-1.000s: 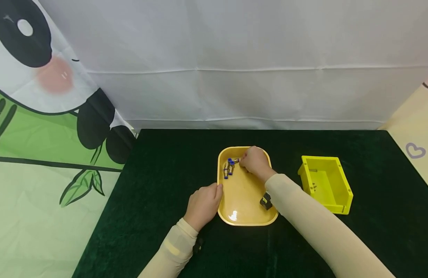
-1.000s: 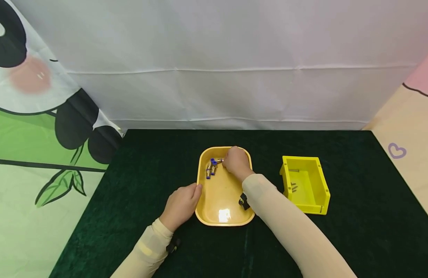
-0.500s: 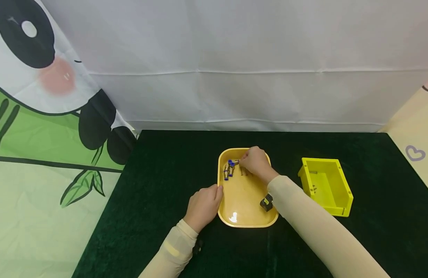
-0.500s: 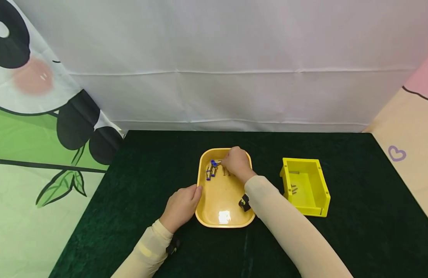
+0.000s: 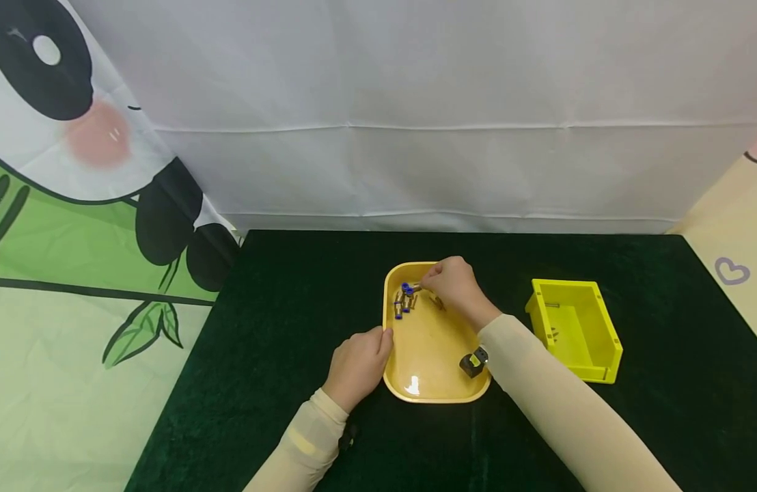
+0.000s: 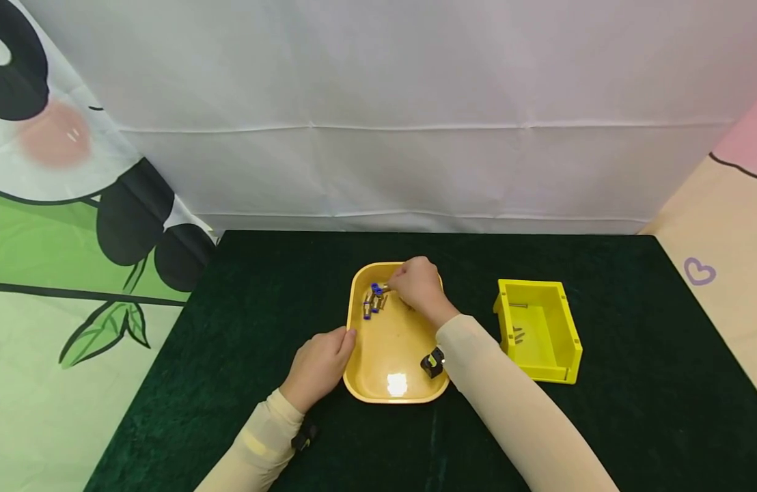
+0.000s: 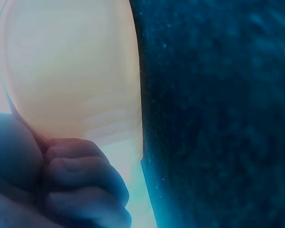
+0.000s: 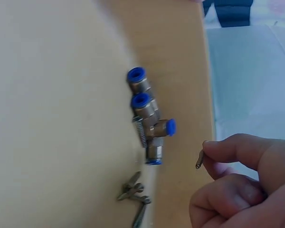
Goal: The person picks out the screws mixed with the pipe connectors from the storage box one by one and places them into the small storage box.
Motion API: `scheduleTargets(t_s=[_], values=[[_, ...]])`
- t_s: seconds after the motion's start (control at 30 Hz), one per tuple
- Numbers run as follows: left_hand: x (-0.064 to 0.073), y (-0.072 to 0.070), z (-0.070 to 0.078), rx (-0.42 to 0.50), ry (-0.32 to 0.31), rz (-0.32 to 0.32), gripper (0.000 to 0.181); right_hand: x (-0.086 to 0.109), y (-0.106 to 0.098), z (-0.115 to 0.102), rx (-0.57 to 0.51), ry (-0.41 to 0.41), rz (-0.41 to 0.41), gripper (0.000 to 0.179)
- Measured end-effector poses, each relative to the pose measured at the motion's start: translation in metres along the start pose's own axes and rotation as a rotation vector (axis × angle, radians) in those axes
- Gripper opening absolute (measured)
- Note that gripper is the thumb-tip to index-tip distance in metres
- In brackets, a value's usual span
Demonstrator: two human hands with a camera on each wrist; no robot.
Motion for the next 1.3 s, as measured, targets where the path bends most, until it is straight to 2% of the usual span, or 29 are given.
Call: scheduleTargets(t_s=[0.2, 0.47, 0.67, 0.9, 1.3], values=[[0.000, 0.001, -0.002, 0.003, -0.010, 0.000, 0.037, 0.010, -0.005, -0.005, -0.117, 0.039, -0.013, 0.017], [-0.001, 0.002, -0.002, 0.006, -0.007, 0.000, 0.036, 0.021, -0.014, -0.012, -0.198, 0.012, -0.039, 0.020], [-0.002, 0.001, -0.001, 0.005, -0.006, 0.002, 0.036, 0.032, -0.028, -0.015, -0.257, 0.004, -0.046, 0.023], [-0.002, 0.002, 0.000, 0.008, -0.014, -0.006, 0.035, 0.042, -0.049, -0.009, -0.285, -0.001, -0.016, 0.019], [-0.001, 0.004, -0.003, 0.015, -0.037, -0.012, 0.035, 0.050, -0.078, 0.009, -0.291, -0.014, 0.024, 0.026]])
Point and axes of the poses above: each hand's wrist, its own x-axis away from the middle knuckle, its own y-axis out of the palm, z = x × y, the point moved 9 cm from there along -x, towards the middle knuckle, and after that the axes turned 2 degrees about z, right-handed, at the moved point
